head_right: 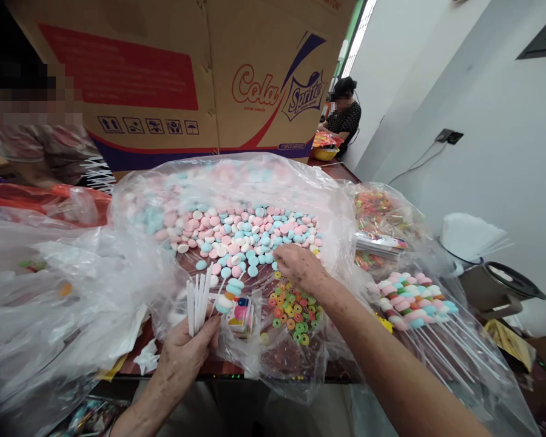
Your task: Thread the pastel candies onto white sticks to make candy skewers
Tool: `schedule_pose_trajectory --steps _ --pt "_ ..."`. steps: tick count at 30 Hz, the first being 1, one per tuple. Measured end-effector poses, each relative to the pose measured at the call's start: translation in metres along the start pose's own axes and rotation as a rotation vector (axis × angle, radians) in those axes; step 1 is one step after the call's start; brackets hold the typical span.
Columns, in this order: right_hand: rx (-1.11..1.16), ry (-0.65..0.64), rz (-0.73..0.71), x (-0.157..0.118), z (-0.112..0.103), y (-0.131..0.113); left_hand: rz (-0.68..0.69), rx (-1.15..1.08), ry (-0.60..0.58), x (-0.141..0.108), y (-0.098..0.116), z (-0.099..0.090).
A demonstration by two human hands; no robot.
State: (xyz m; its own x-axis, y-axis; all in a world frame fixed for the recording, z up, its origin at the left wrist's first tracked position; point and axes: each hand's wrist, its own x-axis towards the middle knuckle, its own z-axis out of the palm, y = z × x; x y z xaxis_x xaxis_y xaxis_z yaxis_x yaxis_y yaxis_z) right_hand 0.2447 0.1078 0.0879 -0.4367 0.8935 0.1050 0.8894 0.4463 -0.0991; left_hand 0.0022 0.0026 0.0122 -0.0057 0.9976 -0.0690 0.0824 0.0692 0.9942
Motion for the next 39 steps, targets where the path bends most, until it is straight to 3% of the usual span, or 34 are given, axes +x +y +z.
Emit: schedule_pose_trajectory --steps 8,15,18,23,26,33,39 --pt "-0.344 -0.134 -0.327 -0.004 0.017 -0.007 0.005 0.019 -0.032 -0.001 -0.001 -0.001" --pt "-0.334 -0.154 -0.348 -0.001 0.016 -0.013 0.017 0.039 -0.026 -0.001 -0.002 -0.002" --pt "-0.067 -0.087 -0.187 0.001 0.019 -0.015 0.021 0.050 -0.041 0.000 0.001 -0.001" --pt "0.988 0.121 0.183 -0.002 0.015 -0.030 0.036 0.078 -0.059 -0.002 0.014 0.000" --pt "1.443 0.100 0.307 -0.008 0.014 -0.041 0.053 0.105 -0.066 -0.002 0.018 0.001" --pt "1.605 0.093 0.372 -0.012 0.016 -0.052 0.040 0.170 -0.067 -0.003 0.019 0.003" --pt "1.419 0.074 0.264 -0.013 0.013 -0.046 0.040 0.155 -0.076 -0.003 0.016 0.000"
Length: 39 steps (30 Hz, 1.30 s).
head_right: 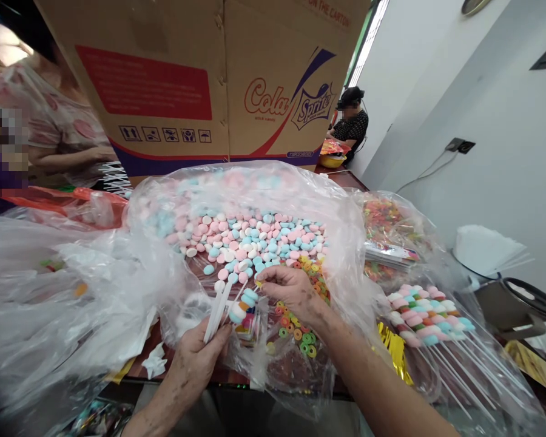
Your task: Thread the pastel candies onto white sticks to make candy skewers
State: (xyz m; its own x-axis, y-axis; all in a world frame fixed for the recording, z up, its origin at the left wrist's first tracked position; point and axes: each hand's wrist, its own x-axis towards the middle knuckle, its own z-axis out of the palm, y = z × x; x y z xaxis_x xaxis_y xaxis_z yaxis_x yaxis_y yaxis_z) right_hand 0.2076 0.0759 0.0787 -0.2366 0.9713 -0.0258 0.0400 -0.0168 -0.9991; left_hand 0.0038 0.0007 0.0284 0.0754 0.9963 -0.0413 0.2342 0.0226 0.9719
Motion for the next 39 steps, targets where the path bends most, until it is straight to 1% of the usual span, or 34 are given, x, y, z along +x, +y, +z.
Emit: schedule_pose_trajectory --steps 4,6,9,11,17,21,24,27,32,34,35,37,38,39 --pt "-0.287 -0.059 -0.119 -0.001 -0.009 -0.001 0.005 -0.010 -0.011 0.000 0.000 -0.001" --pt "-0.354 -0.051 -0.149 -0.001 -0.012 -0.001 0.001 -0.015 -0.012 0.001 0.002 0.000" --pt "-0.330 0.002 -0.129 -0.001 -0.012 -0.001 0.002 -0.014 -0.005 0.001 0.003 0.000" --pt "-0.307 0.009 -0.107 -0.002 -0.010 -0.001 0.006 -0.020 0.000 0.001 0.003 0.001" --pt "-0.263 -0.077 -0.069 -0.003 -0.011 -0.002 0.010 -0.044 0.011 0.001 0.003 0.001" --pt "-0.331 -0.193 -0.125 -0.004 -0.016 -0.005 0.014 -0.044 -0.007 0.000 0.002 0.000" --pt "-0.418 -0.275 -0.192 -0.005 -0.015 -0.007 0.010 -0.034 -0.034 -0.001 0.001 -0.001" --pt "-0.435 -0.298 -0.192 -0.008 -0.009 -0.008 -0.007 -0.018 -0.051 -0.001 0.001 -0.002" --pt "-0.359 -0.322 -0.164 -0.012 -0.001 -0.006 0.015 -0.013 -0.037 -0.001 0.000 -0.002" --pt "-0.303 -0.277 -0.133 -0.011 -0.003 -0.007 0.027 -0.042 -0.024 -0.001 -0.003 -0.002" --pt "-0.265 -0.208 -0.117 -0.009 -0.005 -0.008 0.025 -0.069 -0.009 -0.002 -0.005 -0.002" --pt "-0.217 0.021 -0.099 -0.001 -0.013 -0.011 -0.009 -0.147 0.042 -0.002 -0.009 0.000" --pt "-0.230 0.143 -0.097 0.003 -0.017 -0.012 -0.040 -0.195 0.089 -0.002 -0.010 0.001" --pt "-0.275 0.238 -0.097 0.008 -0.021 -0.013 -0.076 -0.248 0.137 -0.001 -0.011 0.002"
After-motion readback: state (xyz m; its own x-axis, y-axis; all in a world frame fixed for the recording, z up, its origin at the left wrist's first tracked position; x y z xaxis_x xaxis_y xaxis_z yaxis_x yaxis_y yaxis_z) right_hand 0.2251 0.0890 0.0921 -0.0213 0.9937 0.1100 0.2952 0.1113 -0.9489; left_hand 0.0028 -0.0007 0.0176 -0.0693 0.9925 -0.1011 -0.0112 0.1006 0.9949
